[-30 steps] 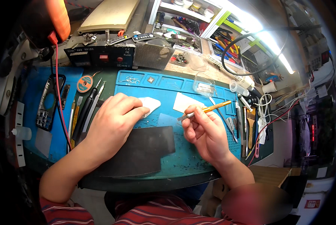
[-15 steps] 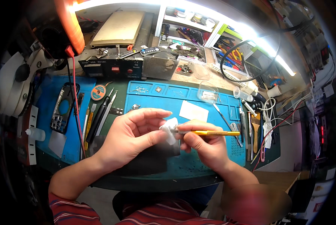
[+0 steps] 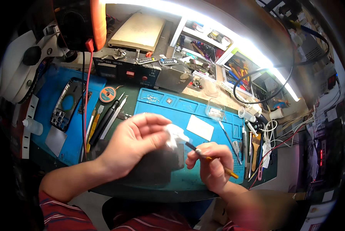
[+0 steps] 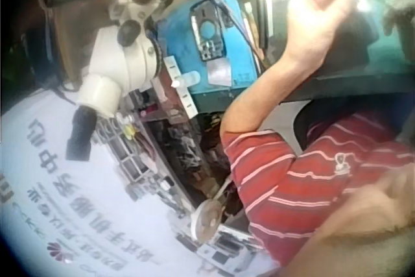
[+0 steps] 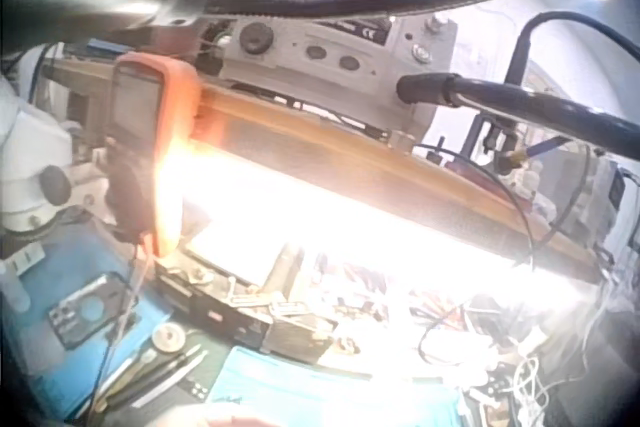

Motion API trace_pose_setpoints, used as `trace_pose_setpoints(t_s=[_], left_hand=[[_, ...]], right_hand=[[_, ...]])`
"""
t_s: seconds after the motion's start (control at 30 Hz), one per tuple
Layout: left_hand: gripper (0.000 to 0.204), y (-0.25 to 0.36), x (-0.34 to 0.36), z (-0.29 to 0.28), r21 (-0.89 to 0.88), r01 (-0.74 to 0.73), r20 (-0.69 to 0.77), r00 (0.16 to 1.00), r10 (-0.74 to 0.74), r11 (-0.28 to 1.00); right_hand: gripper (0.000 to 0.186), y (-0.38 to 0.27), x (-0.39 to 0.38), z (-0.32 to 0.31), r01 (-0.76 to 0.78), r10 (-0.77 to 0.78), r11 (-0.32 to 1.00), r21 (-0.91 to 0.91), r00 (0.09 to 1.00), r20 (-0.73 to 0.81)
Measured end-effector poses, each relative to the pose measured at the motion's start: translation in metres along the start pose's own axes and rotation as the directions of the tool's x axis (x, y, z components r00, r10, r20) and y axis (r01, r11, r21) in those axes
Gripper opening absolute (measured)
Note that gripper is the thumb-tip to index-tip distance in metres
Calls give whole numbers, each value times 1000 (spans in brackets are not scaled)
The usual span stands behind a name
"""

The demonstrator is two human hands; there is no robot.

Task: The person sharpens a small metal tool on a dark rectangular sharpening stone placed on a blue workbench. They repeatedly rub the tool's edge against the stone, occasionally wiping the tool with a white cloth and adjusting its position.

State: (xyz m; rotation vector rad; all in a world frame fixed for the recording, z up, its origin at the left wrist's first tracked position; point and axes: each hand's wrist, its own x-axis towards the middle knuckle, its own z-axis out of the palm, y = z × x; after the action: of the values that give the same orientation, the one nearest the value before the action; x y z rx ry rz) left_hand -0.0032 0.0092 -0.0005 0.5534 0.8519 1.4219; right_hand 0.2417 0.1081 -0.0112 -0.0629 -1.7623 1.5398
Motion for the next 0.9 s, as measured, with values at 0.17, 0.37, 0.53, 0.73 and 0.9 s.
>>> trace_pose_setpoints(t_s=[0.17,0.37,0.53,0.73,0.9], left_hand=[[57,0,-11,16,-100,129,134,984,-115,987],[58,-2,-17,16,-182,185,147,976,-159,966],[59,-2,-16,12,-132,92,127,989,-75,987],[61,1,-19,13,-55,20,101,995,-15,998],[61,0,-18,12,-41,15,86,996,-12,999]], right_hand=[[33,2,-2,5,34,-23,964,-264,999,45],[56,-5,4,9,383,-284,690,-614,924,257],[52,0,3,13,477,-316,499,-724,878,360],[33,1,3,20,469,-275,451,-760,883,381],[33,-1,3,24,443,-218,450,-775,897,385]])
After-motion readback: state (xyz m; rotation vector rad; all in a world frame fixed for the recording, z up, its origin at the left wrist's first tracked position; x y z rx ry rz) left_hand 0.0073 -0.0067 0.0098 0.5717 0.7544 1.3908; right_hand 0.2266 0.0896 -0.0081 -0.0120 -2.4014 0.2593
